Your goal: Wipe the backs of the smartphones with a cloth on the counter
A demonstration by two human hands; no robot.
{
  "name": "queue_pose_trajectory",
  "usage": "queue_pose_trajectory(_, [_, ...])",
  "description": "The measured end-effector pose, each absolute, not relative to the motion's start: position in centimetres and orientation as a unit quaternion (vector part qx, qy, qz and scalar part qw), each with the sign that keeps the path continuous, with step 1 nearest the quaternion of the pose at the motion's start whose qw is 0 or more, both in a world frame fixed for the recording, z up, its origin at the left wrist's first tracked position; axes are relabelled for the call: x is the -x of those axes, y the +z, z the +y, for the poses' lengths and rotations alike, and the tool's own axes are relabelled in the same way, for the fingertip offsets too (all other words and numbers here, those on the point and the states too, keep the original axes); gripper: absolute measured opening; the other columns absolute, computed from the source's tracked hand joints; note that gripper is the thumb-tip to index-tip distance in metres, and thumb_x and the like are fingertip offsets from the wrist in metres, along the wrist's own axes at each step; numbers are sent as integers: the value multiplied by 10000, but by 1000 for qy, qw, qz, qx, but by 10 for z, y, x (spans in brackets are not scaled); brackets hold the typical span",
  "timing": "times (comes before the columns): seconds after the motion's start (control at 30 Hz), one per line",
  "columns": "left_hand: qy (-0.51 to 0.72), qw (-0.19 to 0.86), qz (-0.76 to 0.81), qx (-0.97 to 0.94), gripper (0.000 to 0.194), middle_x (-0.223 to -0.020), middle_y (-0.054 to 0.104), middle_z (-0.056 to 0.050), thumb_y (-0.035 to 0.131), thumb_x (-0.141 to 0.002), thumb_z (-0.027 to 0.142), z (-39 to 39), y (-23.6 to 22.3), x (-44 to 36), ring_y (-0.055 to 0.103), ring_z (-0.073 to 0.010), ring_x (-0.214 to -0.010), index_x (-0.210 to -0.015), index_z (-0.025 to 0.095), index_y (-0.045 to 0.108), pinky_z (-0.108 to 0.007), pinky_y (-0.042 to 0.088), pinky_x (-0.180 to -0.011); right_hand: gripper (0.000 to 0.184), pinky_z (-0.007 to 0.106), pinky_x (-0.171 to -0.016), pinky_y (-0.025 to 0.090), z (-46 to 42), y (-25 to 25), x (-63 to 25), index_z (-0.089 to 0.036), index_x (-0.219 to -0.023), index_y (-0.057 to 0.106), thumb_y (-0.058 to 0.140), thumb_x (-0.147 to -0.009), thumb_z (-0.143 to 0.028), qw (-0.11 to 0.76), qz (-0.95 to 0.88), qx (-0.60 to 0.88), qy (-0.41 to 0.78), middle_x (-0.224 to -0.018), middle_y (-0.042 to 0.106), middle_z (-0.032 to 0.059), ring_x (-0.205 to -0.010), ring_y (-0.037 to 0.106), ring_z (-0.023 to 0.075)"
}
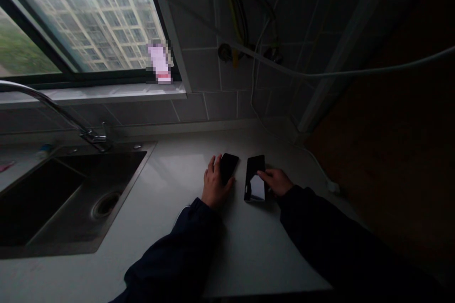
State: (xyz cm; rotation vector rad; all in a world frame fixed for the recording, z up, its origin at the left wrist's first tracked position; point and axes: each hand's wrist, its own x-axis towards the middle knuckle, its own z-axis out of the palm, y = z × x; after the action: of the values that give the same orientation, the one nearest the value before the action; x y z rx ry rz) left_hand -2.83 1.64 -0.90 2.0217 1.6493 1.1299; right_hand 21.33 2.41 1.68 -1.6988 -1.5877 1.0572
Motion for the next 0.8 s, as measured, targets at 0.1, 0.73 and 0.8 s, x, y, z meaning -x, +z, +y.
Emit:
queue_pose_trajectory(0.1, [424, 165, 546, -704, 849, -1556, 331, -167, 660, -797, 199, 17, -7, 28, 361, -330, -1450, -1552, 239, 276, -521, 345, -1170, 368, 256, -462, 367, 25, 16, -215, -184, -601, 649, 641, -811, -487, 287, -611, 634, 378, -517, 579, 3, -491, 543, 150])
queue_pose_trajectory(0.73, [519, 258, 452, -678, 921, -1487, 404, -119, 753, -728, 182, 3, 10, 15, 522, -267, -1271, -1510, 316, 285, -406, 467, -1051, 399, 287, -596, 449, 20, 15, -209, -182, -810, 709, 627, -807, -572, 345, -619, 578, 403, -567, 616, 7, -566, 599, 175])
queue_pose_trajectory(0.8, [514, 284, 415, -695, 933, -1494, 391, -123, 752, -727, 177, -2, 8, 10, 534, -259, -1253, -1512, 318, 266, -399, 473, -1039, 495, 275, -566, 452, 17, 17, -204, -174, -783, 687, 584, -813, -658, 355, -611, 549, 447, -572, 617, 11, -545, 595, 166])
